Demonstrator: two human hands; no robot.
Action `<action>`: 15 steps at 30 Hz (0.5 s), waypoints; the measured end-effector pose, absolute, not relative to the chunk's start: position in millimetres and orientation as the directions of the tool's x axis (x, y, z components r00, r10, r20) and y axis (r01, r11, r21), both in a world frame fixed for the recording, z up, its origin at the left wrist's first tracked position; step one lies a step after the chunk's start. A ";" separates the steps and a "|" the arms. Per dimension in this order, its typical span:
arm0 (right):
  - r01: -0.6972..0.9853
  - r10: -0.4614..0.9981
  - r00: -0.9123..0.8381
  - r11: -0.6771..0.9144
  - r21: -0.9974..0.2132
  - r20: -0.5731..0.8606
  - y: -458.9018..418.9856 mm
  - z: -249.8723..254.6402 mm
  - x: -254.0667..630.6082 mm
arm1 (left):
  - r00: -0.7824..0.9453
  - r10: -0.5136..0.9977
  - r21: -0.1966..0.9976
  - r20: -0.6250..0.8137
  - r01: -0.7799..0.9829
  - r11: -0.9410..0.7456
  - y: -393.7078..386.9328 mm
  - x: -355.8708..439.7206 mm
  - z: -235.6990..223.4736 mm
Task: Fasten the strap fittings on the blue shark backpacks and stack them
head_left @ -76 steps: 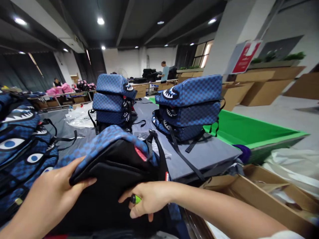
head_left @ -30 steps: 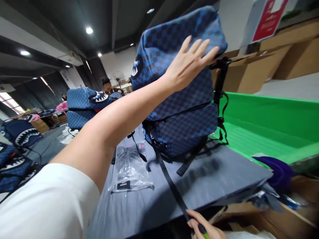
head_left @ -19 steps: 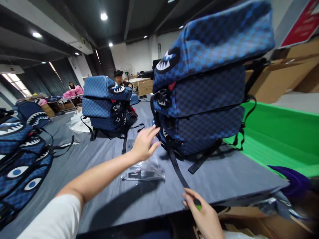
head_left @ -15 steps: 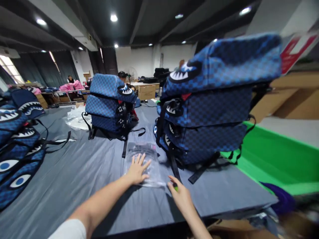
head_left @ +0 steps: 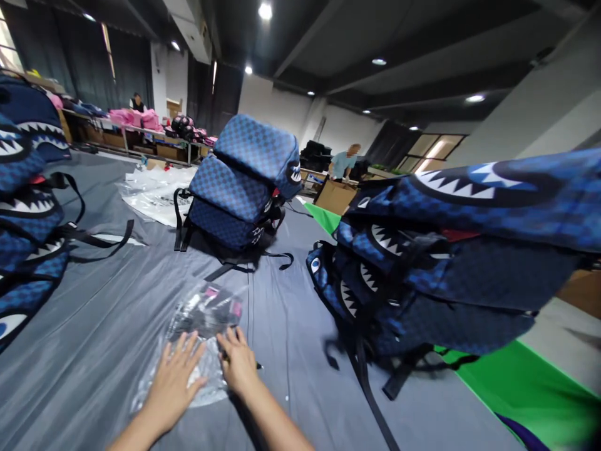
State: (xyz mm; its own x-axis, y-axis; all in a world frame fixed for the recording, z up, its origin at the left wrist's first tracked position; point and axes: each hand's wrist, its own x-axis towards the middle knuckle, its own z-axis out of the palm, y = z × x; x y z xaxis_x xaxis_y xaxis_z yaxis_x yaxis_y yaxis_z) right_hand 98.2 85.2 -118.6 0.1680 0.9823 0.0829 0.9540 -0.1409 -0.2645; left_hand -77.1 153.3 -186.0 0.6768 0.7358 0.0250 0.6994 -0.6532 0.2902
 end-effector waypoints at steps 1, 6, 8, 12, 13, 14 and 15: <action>0.956 0.988 0.129 -0.102 -0.274 0.082 100.9 -115.6 89.4 | 0.646 0.760 0.248 0.069 0.727 -0.641 169.7 -90.3 -190.0; 0.933 0.996 0.048 -0.018 -0.360 0.076 154.1 -108.9 68.5 | 0.458 0.871 0.078 0.179 0.876 -0.476 274.7 -126.5 -192.8; 0.898 0.995 0.061 -0.022 -0.440 0.074 157.9 -112.9 65.5 | 0.419 0.896 0.083 0.151 0.897 -0.433 317.9 -136.3 -183.2; 0.823 0.993 0.095 -0.042 -0.566 0.065 149.3 -134.3 65.8 | 0.538 0.843 0.154 0.033 0.830 -0.536 384.5 -163.3 -158.3; 0.822 0.995 0.088 -0.040 -0.568 0.056 147.7 -141.9 66.9 | 0.539 0.842 0.145 0.009 0.833 -0.534 396.2 -171.2 -153.5; 0.823 0.995 0.084 -0.041 -0.566 0.049 146.7 -149.8 67.6 | 0.540 0.842 0.134 -0.010 0.835 -0.534 405.8 -178.8 -149.5; 0.829 0.996 0.073 -0.037 -0.558 0.043 146.0 -157.5 67.4 | 0.539 0.842 0.122 -0.021 0.837 -0.533 413.0 -185.7 -146.1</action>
State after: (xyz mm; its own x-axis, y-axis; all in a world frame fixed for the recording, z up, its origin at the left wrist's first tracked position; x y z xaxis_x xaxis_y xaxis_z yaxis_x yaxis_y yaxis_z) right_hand 67.4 146.0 -157.5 0.0731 0.9964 0.0426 0.8289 -0.0369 -0.5582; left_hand -185.7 413.0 -146.1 0.5392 0.8419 -0.0214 0.8372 -0.5330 0.1222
